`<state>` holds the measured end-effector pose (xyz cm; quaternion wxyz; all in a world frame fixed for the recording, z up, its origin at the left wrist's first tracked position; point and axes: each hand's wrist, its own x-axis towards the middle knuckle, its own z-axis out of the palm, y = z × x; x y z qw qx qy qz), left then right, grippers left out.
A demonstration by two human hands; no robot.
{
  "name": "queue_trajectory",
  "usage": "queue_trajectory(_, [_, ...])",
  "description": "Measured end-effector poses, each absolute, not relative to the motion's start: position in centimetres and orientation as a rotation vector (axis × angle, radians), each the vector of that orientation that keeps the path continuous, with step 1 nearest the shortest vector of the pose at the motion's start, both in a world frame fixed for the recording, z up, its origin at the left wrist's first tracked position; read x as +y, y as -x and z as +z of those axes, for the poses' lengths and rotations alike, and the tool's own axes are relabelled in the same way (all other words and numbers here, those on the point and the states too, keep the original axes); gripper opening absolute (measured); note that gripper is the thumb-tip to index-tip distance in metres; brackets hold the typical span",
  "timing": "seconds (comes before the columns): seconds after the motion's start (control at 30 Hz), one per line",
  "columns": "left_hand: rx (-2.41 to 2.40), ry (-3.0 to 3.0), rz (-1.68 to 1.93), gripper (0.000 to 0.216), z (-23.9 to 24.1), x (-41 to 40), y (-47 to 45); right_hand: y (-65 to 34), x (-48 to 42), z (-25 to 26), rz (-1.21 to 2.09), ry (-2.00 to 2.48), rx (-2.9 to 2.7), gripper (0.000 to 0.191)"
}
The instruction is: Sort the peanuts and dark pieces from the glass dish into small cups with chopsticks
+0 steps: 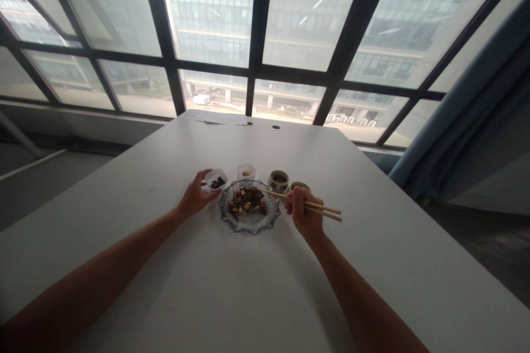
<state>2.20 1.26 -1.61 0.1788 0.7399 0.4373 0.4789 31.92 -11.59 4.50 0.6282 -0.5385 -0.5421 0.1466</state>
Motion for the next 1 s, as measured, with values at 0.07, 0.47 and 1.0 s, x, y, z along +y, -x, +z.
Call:
queue_trajectory(0.07, [1.237,-2.086,1.349,0.063,-1.6,1.3,-2.2,-32.1,-11.8,4.9,0.321,1.226,-1.263,0.050])
queue_trajectory(0.47, [1.226,-2.093,1.358,0.063,-1.7,1.4,-2.2,-28.2,-13.0,5.2,0.677,1.177,-1.566,0.052])
queue_trajectory(1.0, [1.230,-2.091,1.364,0.063,-1.8,1.5,-2.2,-27.9,-12.3,4.5,0.709,1.273,-1.457,0.054])
